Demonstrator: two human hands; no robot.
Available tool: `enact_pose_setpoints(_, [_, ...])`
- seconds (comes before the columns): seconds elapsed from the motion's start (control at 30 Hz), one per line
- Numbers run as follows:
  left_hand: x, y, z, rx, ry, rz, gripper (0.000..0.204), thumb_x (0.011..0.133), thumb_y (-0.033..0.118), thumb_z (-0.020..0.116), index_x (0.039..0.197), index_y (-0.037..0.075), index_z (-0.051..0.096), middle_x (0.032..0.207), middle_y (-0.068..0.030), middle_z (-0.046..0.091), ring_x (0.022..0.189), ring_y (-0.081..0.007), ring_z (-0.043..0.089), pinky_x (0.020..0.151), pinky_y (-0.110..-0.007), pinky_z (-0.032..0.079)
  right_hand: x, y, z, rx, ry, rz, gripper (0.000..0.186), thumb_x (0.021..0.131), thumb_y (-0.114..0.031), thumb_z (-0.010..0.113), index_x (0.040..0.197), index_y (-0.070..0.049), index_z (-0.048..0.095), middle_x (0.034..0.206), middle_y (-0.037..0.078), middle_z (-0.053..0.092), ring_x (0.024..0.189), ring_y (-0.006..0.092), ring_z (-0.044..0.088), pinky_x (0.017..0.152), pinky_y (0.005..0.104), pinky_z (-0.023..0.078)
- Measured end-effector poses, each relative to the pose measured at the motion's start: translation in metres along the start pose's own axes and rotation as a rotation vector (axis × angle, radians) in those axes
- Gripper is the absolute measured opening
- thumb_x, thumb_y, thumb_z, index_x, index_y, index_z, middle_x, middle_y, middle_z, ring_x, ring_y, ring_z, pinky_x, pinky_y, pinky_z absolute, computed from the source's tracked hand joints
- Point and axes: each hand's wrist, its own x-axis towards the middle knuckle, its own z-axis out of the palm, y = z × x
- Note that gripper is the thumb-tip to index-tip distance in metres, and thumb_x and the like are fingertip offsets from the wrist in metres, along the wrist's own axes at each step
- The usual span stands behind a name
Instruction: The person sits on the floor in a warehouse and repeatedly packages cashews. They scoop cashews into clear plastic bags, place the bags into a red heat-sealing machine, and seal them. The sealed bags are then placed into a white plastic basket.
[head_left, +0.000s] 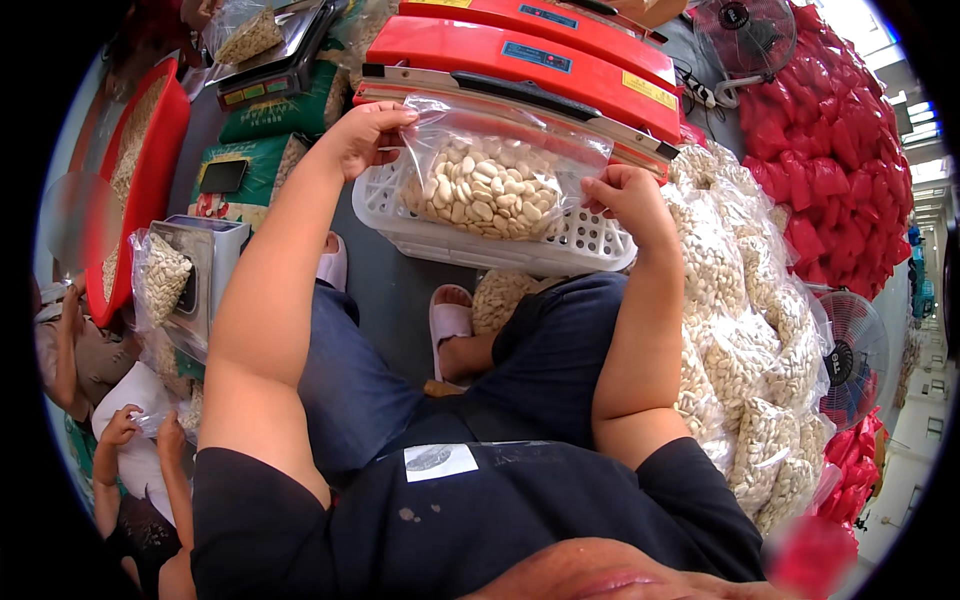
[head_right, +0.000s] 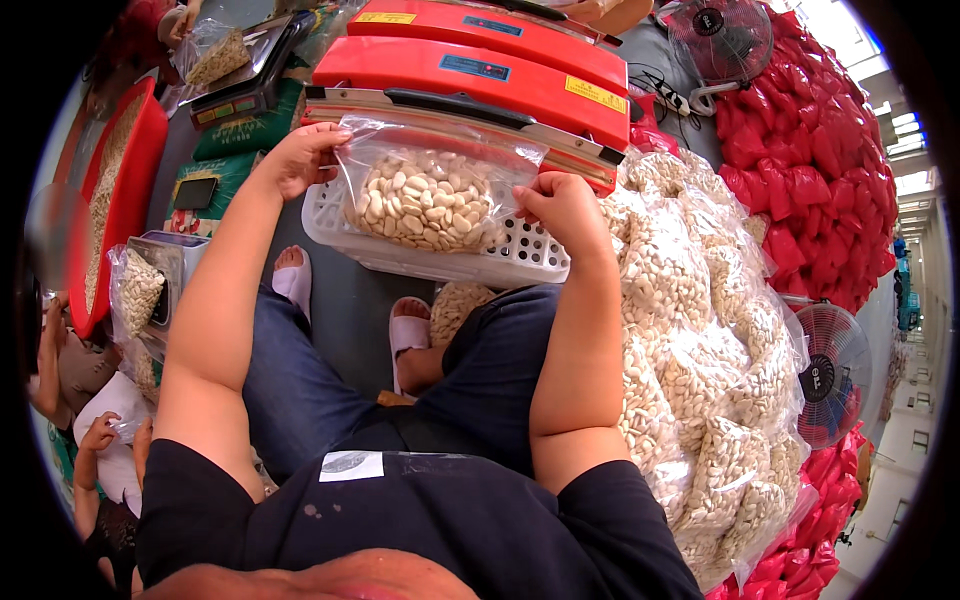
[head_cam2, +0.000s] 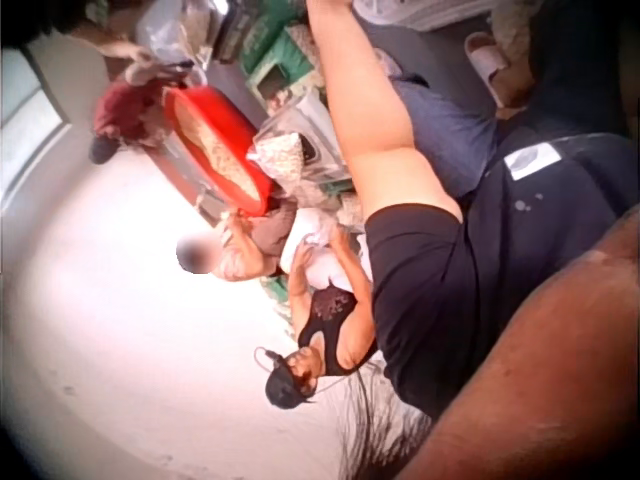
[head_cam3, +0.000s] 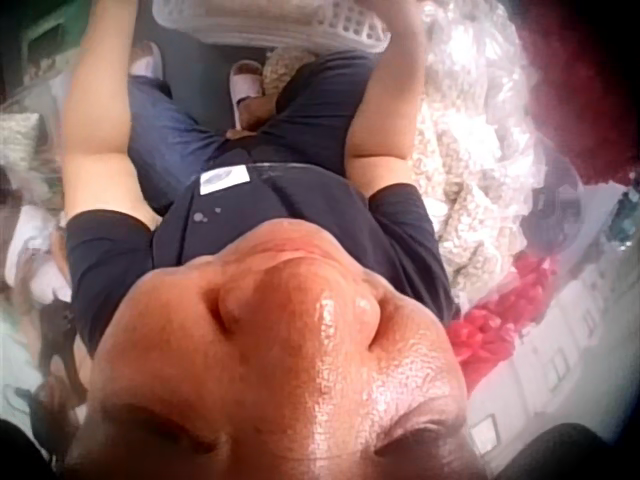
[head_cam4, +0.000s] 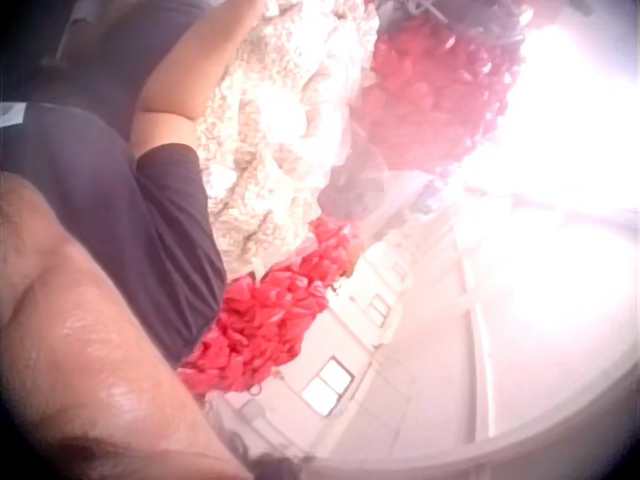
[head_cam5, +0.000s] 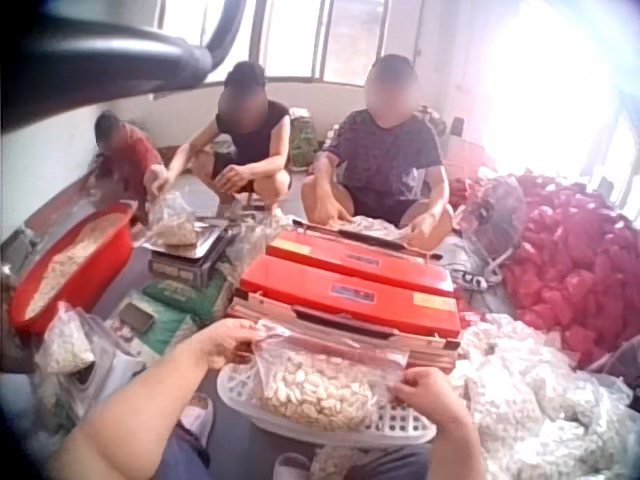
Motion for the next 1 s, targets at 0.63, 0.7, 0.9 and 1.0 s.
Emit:
enact_pose_setpoints(0.63, [-0.047, -0.002, -0.078, 0.167, 0.009, 0.095, 0.025, 0.083, 0.029, 0.053, 0.102, 0.014, 0.057, 0.097, 0.0039, 0.060, 0.083, -0.0056, 0.054, 0.070, -0.024, 0.042, -0.070, -0.019, 0.039, 0.582, -0.113, -0.344, 0.034, 0.082, -0.027, 0.056, 0.055, -0.008, 0.048, 0.047, -0.004, 0.040, 0.042, 0.0044, 0.033, 0.041, 0.0193, 0.026])
enact_pose_setpoints(0.7, [-0.034, -0.002, -0.076, 0.149, -0.067, 0.116, 0.025, 0.083, 0.029, 0.053, 0.102, 0.014, 0.057, 0.097, 0.0043, 0.060, 0.084, -0.0054, 0.055, 0.070, -0.023, 0.042, -0.122, -0.025, 0.015, 0.808, -0.017, -0.364, 0.034, 0.082, -0.025, 0.056, 0.054, -0.010, 0.045, 0.046, -0.003, 0.039, 0.038, 0.0048, 0.032, 0.038, 0.0195, 0.025])
enact_pose_setpoints(0.9, [-0.029, 0.008, -0.042, 0.234, -0.162, 0.090, 0.025, 0.084, 0.032, 0.053, 0.102, 0.016, 0.057, 0.100, 0.0044, 0.059, 0.086, -0.0073, 0.053, 0.072, -0.024, 0.039, -0.292, -0.038, -0.080, 1.052, 0.738, -0.580, 0.025, 0.085, -0.022, 0.051, 0.065, -0.007, 0.050, 0.045, -0.005, 0.040, 0.035, 0.0017, 0.028, 0.032, 0.0173, 0.020])
enact_pose_setpoints(1.0, [-0.012, 0.001, -0.017, 0.204, -0.305, 0.111, 0.025, 0.084, 0.032, 0.053, 0.102, 0.015, 0.057, 0.100, 0.0043, 0.058, 0.086, -0.0084, 0.052, 0.073, -0.025, 0.038, -0.395, -0.035, -0.105, 0.854, 1.132, -0.849, 0.027, 0.086, -0.023, 0.048, 0.072, 0.000, 0.052, 0.044, -0.005, 0.034, 0.037, 0.0024, 0.032, 0.033, 0.0175, 0.024])
